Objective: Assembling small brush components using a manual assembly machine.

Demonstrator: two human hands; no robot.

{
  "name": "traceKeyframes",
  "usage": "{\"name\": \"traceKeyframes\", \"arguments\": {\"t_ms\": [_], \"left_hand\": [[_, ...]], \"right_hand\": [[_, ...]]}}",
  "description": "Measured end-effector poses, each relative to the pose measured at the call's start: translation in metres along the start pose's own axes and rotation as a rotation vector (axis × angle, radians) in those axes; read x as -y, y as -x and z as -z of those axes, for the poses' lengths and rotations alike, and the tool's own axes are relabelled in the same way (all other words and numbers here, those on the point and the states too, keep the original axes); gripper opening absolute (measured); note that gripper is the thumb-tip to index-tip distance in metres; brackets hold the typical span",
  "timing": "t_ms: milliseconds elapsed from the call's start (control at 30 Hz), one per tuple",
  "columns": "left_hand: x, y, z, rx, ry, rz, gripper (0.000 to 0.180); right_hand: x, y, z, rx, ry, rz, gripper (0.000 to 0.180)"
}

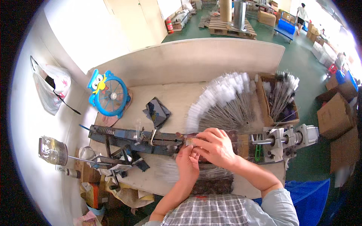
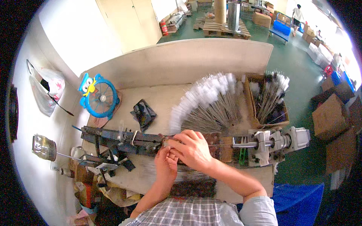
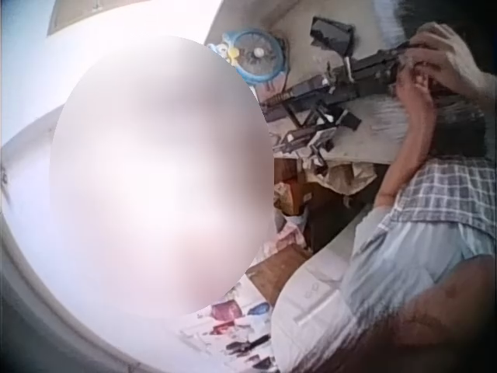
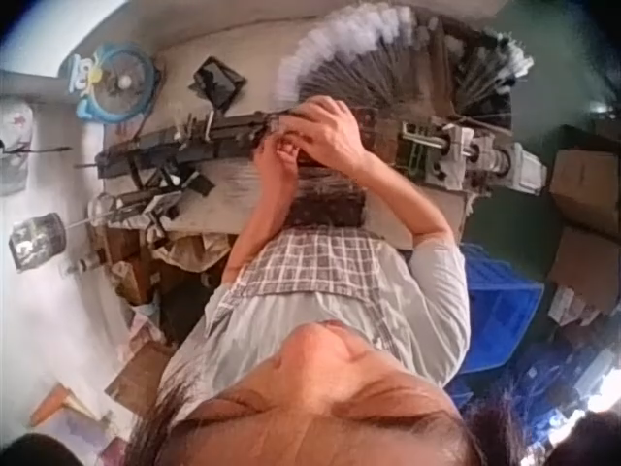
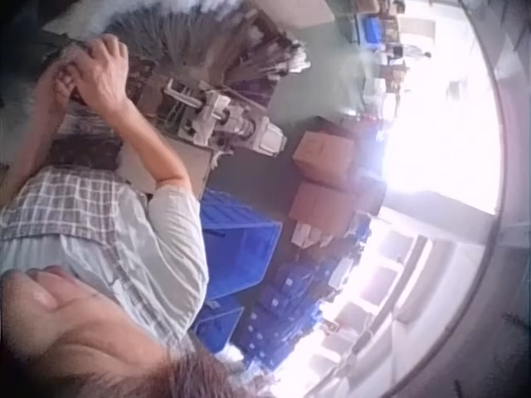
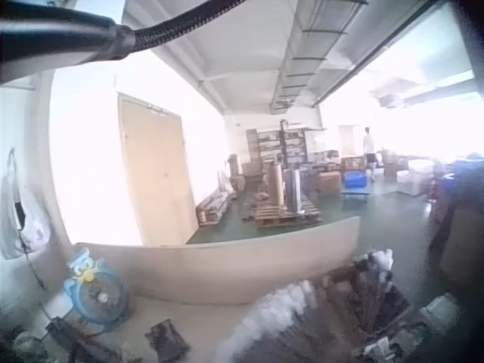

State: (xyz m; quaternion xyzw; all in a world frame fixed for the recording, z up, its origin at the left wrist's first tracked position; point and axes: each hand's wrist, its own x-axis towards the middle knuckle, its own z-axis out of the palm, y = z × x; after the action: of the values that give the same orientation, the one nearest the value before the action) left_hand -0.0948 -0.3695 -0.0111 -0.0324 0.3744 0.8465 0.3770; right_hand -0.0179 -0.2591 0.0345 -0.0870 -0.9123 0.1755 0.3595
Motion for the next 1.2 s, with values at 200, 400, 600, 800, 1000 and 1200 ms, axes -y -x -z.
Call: {"name": "traceKeyframes", "arguments": {"t_ms": [200, 400, 600, 800, 1000, 1200], "left_hand": [[-0.005, 0.003, -0.009, 0.015, 0.123, 0.052, 0.024], [-0.007, 0.008, -0.004, 0.04, 0.148, 0.048, 0.025], [-0.003, 0.005, -0.005, -0.019, 0.182, 0.127, 0.02], [-0.004, 0.005, -0.014, -0.029, 0.089, 0.002, 0.008], [0.002, 0.004, -0.015, -0.046, 0.108, -0.013, 0.006], [-0.002, 0.003, -0.014, -0.099, 0.072, 0.055, 0.013]], "right_hand": [[0.009, 0.004, -0.001, -0.101, 0.029, -0.016, 0.031], [0.014, -0.005, -0.025, -0.047, 0.098, -0.105, 0.036], [0.011, 0.001, -0.007, -0.059, 0.116, -0.075, 0.026], [0.01, -0.002, -0.001, 0.003, 0.103, -0.026, 0.025], [0.002, 0.003, 0.0, -0.025, 0.085, -0.032, 0.024], [0.001, 0.004, -0.001, -0.041, 0.092, -0.021, 0.023]]}}
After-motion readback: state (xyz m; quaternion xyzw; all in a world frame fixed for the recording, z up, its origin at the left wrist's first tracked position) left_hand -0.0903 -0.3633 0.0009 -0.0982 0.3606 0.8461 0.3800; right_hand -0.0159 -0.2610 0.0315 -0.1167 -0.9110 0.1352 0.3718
